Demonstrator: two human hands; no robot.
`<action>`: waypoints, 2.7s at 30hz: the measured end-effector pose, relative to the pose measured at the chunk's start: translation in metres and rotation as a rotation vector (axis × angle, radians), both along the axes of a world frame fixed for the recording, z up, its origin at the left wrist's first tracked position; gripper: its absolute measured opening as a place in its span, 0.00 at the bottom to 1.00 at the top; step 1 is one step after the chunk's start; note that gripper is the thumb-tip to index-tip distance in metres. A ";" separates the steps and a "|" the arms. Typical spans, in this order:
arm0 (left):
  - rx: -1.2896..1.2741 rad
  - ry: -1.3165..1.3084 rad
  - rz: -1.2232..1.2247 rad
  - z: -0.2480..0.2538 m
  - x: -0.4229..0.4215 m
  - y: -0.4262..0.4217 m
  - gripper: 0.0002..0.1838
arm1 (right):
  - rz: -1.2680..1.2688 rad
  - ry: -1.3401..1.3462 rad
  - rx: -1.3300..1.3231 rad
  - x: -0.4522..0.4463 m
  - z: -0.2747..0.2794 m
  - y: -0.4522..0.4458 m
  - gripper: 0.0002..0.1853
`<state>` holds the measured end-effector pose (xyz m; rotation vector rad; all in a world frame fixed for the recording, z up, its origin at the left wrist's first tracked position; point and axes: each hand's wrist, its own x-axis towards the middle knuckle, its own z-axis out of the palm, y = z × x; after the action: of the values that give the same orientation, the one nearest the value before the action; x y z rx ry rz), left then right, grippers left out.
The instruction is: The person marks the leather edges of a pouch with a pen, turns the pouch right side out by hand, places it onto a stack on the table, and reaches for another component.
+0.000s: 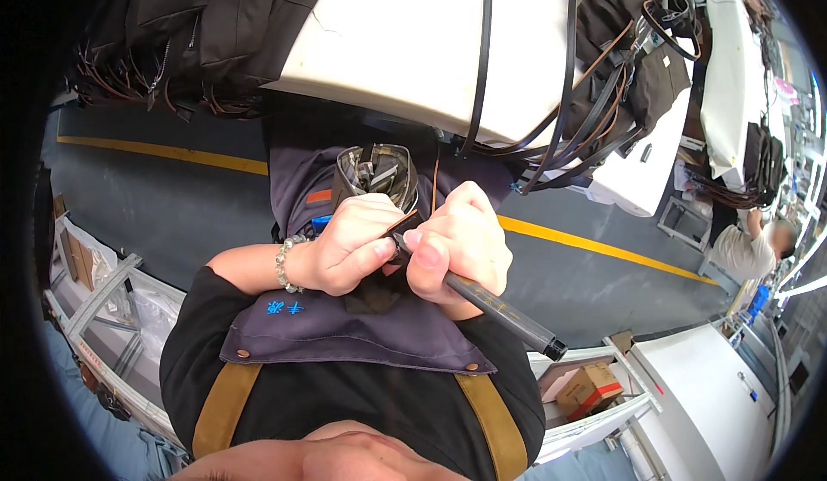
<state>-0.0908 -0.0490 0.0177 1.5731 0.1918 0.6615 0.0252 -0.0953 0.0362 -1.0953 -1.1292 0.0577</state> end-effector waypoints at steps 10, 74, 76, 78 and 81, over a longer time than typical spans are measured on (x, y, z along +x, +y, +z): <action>0.046 -0.007 0.024 0.003 0.002 0.000 0.13 | 0.112 -0.007 0.088 0.013 -0.003 -0.006 0.08; 0.040 -0.038 -0.007 0.000 -0.001 -0.007 0.12 | 0.112 0.025 0.189 0.007 -0.004 -0.009 0.09; 0.037 -0.036 -0.012 0.000 -0.001 -0.008 0.12 | 0.066 0.053 0.250 0.004 -0.007 -0.007 0.09; 0.021 -0.031 -0.019 0.000 -0.001 -0.009 0.11 | 0.035 0.065 0.254 0.003 -0.008 -0.007 0.09; 0.020 -0.032 -0.017 -0.001 -0.001 -0.009 0.11 | 0.040 0.056 0.236 0.005 -0.007 -0.008 0.09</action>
<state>-0.0919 -0.0585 0.0172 1.5805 0.1487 0.6766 0.0298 -0.1036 0.0296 -0.8563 -1.0784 -0.0136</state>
